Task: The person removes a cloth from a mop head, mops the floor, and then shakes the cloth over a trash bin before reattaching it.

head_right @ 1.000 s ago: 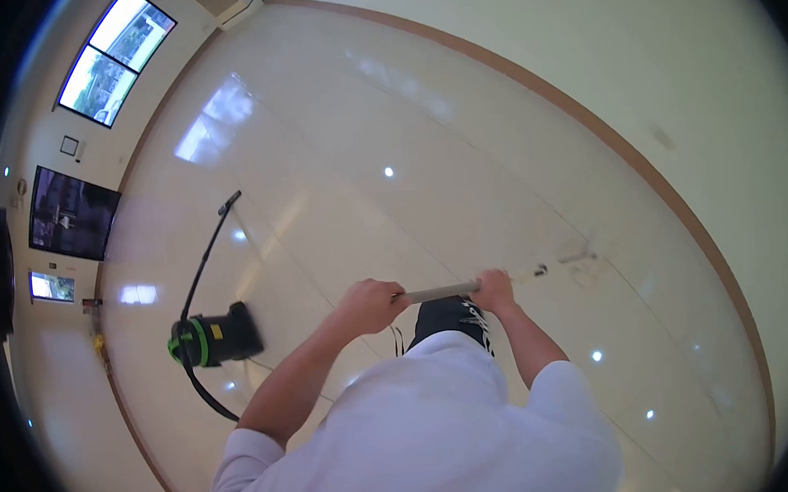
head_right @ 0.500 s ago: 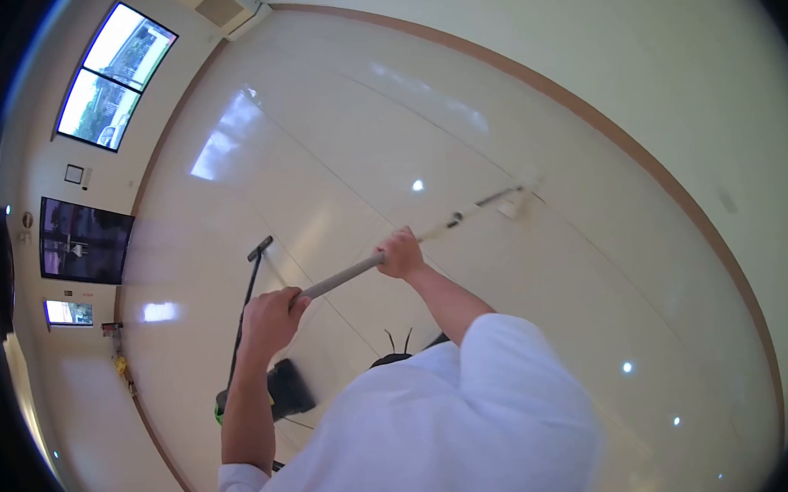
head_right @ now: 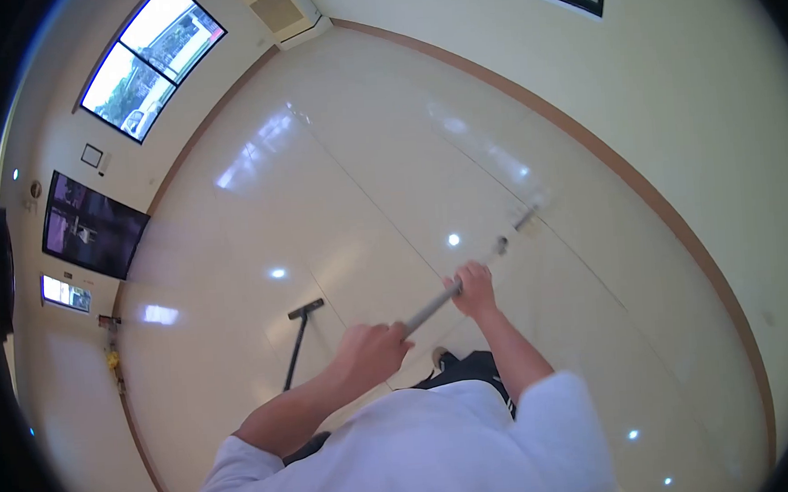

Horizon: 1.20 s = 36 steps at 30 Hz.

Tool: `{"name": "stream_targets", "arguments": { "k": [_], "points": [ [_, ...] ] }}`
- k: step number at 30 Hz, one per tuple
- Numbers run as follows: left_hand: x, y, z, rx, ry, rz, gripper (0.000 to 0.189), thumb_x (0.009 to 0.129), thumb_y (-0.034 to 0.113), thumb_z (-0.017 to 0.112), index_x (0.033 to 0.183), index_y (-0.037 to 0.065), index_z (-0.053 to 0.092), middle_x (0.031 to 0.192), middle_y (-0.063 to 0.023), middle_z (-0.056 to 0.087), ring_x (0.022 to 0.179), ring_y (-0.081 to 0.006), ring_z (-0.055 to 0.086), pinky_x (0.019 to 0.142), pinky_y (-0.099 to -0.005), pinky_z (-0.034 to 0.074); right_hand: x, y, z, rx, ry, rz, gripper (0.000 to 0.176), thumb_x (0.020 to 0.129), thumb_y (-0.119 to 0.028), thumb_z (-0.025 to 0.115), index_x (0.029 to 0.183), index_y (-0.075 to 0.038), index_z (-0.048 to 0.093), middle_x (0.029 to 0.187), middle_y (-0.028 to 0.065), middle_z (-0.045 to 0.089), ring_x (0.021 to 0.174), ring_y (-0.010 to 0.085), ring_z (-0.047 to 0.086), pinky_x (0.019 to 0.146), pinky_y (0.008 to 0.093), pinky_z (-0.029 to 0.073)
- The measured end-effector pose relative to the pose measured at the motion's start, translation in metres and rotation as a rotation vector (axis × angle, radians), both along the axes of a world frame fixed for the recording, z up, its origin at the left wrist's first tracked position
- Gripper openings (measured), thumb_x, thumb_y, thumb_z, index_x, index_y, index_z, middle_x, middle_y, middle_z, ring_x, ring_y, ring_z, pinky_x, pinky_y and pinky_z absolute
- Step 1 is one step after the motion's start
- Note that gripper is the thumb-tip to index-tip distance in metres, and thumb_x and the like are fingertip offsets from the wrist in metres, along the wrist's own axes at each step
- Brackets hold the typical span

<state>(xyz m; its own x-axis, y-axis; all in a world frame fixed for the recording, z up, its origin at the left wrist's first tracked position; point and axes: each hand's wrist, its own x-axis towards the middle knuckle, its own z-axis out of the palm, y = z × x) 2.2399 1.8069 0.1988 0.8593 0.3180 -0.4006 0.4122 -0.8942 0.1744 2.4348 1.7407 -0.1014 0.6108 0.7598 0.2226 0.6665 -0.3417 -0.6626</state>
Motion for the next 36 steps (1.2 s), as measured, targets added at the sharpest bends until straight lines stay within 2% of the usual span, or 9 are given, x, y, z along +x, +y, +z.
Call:
{"name": "stream_targets", "arguments": {
  "k": [4, 10, 13, 15, 20, 25, 30, 33, 36],
  "points": [
    [0.032, 0.142, 0.052, -0.14, 0.125, -0.124, 0.03, 0.095, 0.033, 0.059, 0.095, 0.003, 0.066, 0.077, -0.015, 0.069, 0.072, -0.0363, 0.067, 0.068, -0.048, 0.052, -0.015, 0.045, 0.047, 0.019, 0.057, -0.049, 0.034, 0.083, -0.031, 0.073, 0.064, -0.008, 0.056, 0.073, 0.0107, 0.06, 0.082, 0.0334, 0.061, 0.086, 0.049, 0.043],
    [0.155, 0.374, -0.106, -0.126, 0.242, -0.227, 0.031, 0.095, 0.028, 0.048, 0.095, 0.006, 0.07, 0.086, -0.0169, 0.071, 0.088, -0.0396, 0.066, 0.081, -0.0509, 0.05, 0.053, 0.201, -0.066, -0.23, 0.075, -0.221, 0.017, 0.072, -0.027, 0.072, 0.064, -0.013, 0.066, 0.066, 0.0098, 0.064, 0.073, 0.0347, 0.062, 0.072, 0.0495, 0.043],
    [0.177, 0.482, -0.078, -0.054, 0.191, -0.156, 0.031, 0.097, 0.032, 0.052, 0.094, 0.008, 0.071, 0.086, -0.0173, 0.071, 0.085, -0.0393, 0.067, 0.077, -0.0509, 0.051, 0.094, 0.329, -0.068, -0.181, -0.084, -0.254, 0.013, 0.065, -0.027, 0.074, 0.069, -0.016, 0.07, 0.07, 0.0089, 0.065, 0.075, 0.0337, 0.062, 0.076, 0.0483, 0.045],
    [0.171, 0.55, -0.033, -0.011, 0.134, -0.029, 0.034, 0.097, 0.038, 0.056, 0.092, 0.007, 0.071, 0.081, -0.0171, 0.07, 0.081, -0.0388, 0.067, 0.074, -0.0505, 0.051, 0.106, 0.435, -0.022, -0.08, 0.084, -0.175, 0.012, 0.061, -0.024, 0.076, 0.07, -0.019, 0.07, 0.072, 0.0095, 0.065, 0.079, 0.0315, 0.062, 0.081, 0.0464, 0.045],
    [0.151, 0.669, 0.026, 0.217, 0.11, 0.162, 0.03, 0.099, 0.035, 0.055, 0.096, 0.007, 0.065, 0.08, -0.0158, 0.071, 0.077, -0.0369, 0.069, 0.069, -0.0496, 0.054, 0.139, 0.692, 0.022, 0.035, 0.081, 0.086, 0.026, 0.086, -0.036, 0.064, 0.073, -0.014, 0.069, 0.083, 0.0104, 0.068, 0.091, 0.0324, 0.063, 0.088, 0.0505, 0.043],
    [0.193, 0.794, -0.051, 0.276, -0.046, 0.112, 0.026, 0.097, 0.029, 0.059, 0.097, 0.004, 0.06, 0.076, -0.0166, 0.07, 0.071, -0.0379, 0.069, 0.067, -0.0505, 0.054, 0.191, 0.872, -0.025, 0.066, -0.107, -0.023, 0.033, 0.084, -0.043, 0.069, 0.081, -0.011, 0.067, 0.094, 0.0096, 0.067, 0.101, 0.0308, 0.059, 0.088, 0.0507, 0.043],
    [0.179, 0.949, 0.003, 0.15, 0.072, -0.007, 0.026, 0.094, 0.027, 0.063, 0.102, 0.002, 0.062, 0.073, -0.018, 0.066, 0.072, -0.0375, 0.066, 0.07, -0.05, 0.051, 0.177, 0.968, 0.01, -0.002, -0.005, 0.057, 0.045, 0.088, -0.051, 0.064, 0.082, -0.007, 0.065, 0.097, 0.0166, 0.065, 0.102, 0.0346, 0.059, 0.092, 0.0456, 0.044],
    [0.167, 1.046, 0.063, 0.02, 0.241, -0.017, 0.025, 0.093, 0.031, 0.064, 0.098, 0.007, 0.066, 0.074, -0.0144, 0.067, 0.075, -0.035, 0.066, 0.072, -0.0491, 0.05, 0.116, 0.973, 0.068, -0.062, 0.092, -0.032, 0.058, 0.083, -0.055, 0.068, 0.054, -0.006, 0.057, 0.06, 0.0176, 0.058, 0.064, 0.0405, 0.059, 0.068, 0.0502, 0.047],
    [0.197, 1.139, 0.02, -0.129, 0.358, -0.188, 0.028, 0.093, 0.04, 0.061, 0.095, 0.013, 0.07, 0.078, -0.0105, 0.07, 0.081, -0.0338, 0.067, 0.074, -0.0485, 0.051, 0.09, 0.981, 0.042, -0.387, 0.285, -0.044, 0.051, 0.08, -0.056, 0.067, 0.064, -0.008, 0.068, 0.067, 0.019, 0.065, 0.071, 0.0398, 0.067, 0.07, 0.0497, 0.052]
  ]
}}
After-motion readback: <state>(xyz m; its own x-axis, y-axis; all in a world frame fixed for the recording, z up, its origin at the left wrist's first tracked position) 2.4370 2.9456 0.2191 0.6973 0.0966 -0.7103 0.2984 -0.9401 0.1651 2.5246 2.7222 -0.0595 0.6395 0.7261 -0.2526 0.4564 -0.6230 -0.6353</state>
